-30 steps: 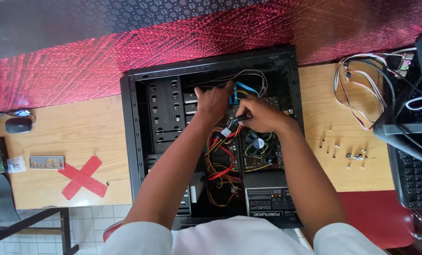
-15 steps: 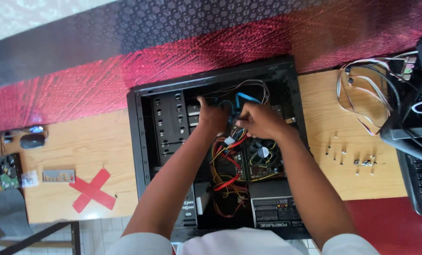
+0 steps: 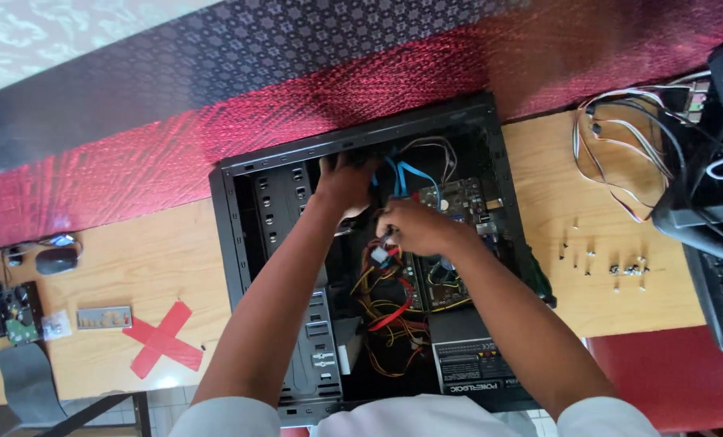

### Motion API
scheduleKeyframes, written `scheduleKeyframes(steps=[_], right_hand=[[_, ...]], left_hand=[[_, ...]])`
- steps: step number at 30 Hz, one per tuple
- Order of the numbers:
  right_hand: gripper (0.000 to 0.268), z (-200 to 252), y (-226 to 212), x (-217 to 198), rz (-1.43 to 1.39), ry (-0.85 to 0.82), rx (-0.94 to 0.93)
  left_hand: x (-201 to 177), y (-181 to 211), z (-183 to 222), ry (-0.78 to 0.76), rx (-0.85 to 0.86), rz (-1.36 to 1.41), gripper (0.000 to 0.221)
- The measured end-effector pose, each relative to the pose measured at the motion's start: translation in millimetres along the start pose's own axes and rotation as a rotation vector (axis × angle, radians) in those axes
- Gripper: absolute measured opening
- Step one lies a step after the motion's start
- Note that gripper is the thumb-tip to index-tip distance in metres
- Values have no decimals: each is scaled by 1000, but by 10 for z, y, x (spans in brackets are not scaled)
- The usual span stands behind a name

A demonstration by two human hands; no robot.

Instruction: Fastening components inside a computer case with a screwdriver and organizing internal wiring.

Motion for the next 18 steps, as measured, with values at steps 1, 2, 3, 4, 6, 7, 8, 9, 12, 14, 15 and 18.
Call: scheduleKeyframes(steps=[1,2,3,4,6,7,8,9,12,14,15,18], right_hand=[[14,-42,-36,31,-4,3,2],[15,-55,-60,82,39,67,52],[17,-67,-85,135,82,131,101],[17,-145,12,177,80,131,106],[16,-305,186,249,191,250,164],[16,-359,215,295,191,249,165],[17,-413,242,329,202,301,131],[19,-468,271,361,213,352,97],[20,-402,71,396,229,446,110],[22,-414,87,444,162,411,138],[25,-422,93,469,99,375,161],[24,-640,391,548,-4,309,193]], left_hand=[[117,-114,-172,-2,4,-4,69],[266,-198,-339,-24,-14,71,67],[419,-278,-503,-46,-33,146,66],[351,-270,-420,-48,-28,145,66],[215,-280,-233,-88,-57,178,70],[168,-303,-58,-89,-56,178,70],[98,-324,113,44,46,369,64],[27,-348,283,177,150,560,58],[181,-406,822,665,413,723,40],[321,-513,1125,741,348,746,39],[396,-574,1285,821,276,767,37],[682,-669,1488,877,156,896,34]])
Point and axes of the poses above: each hand's wrist, its own z-axis away from the middle knuckle, its own x-axis out of the palm, y = z × x, the point moved 1 cm from there along -z, towards the middle knuckle, and after that the axes turned 13 degrees about -y, right-handed, at the moved point
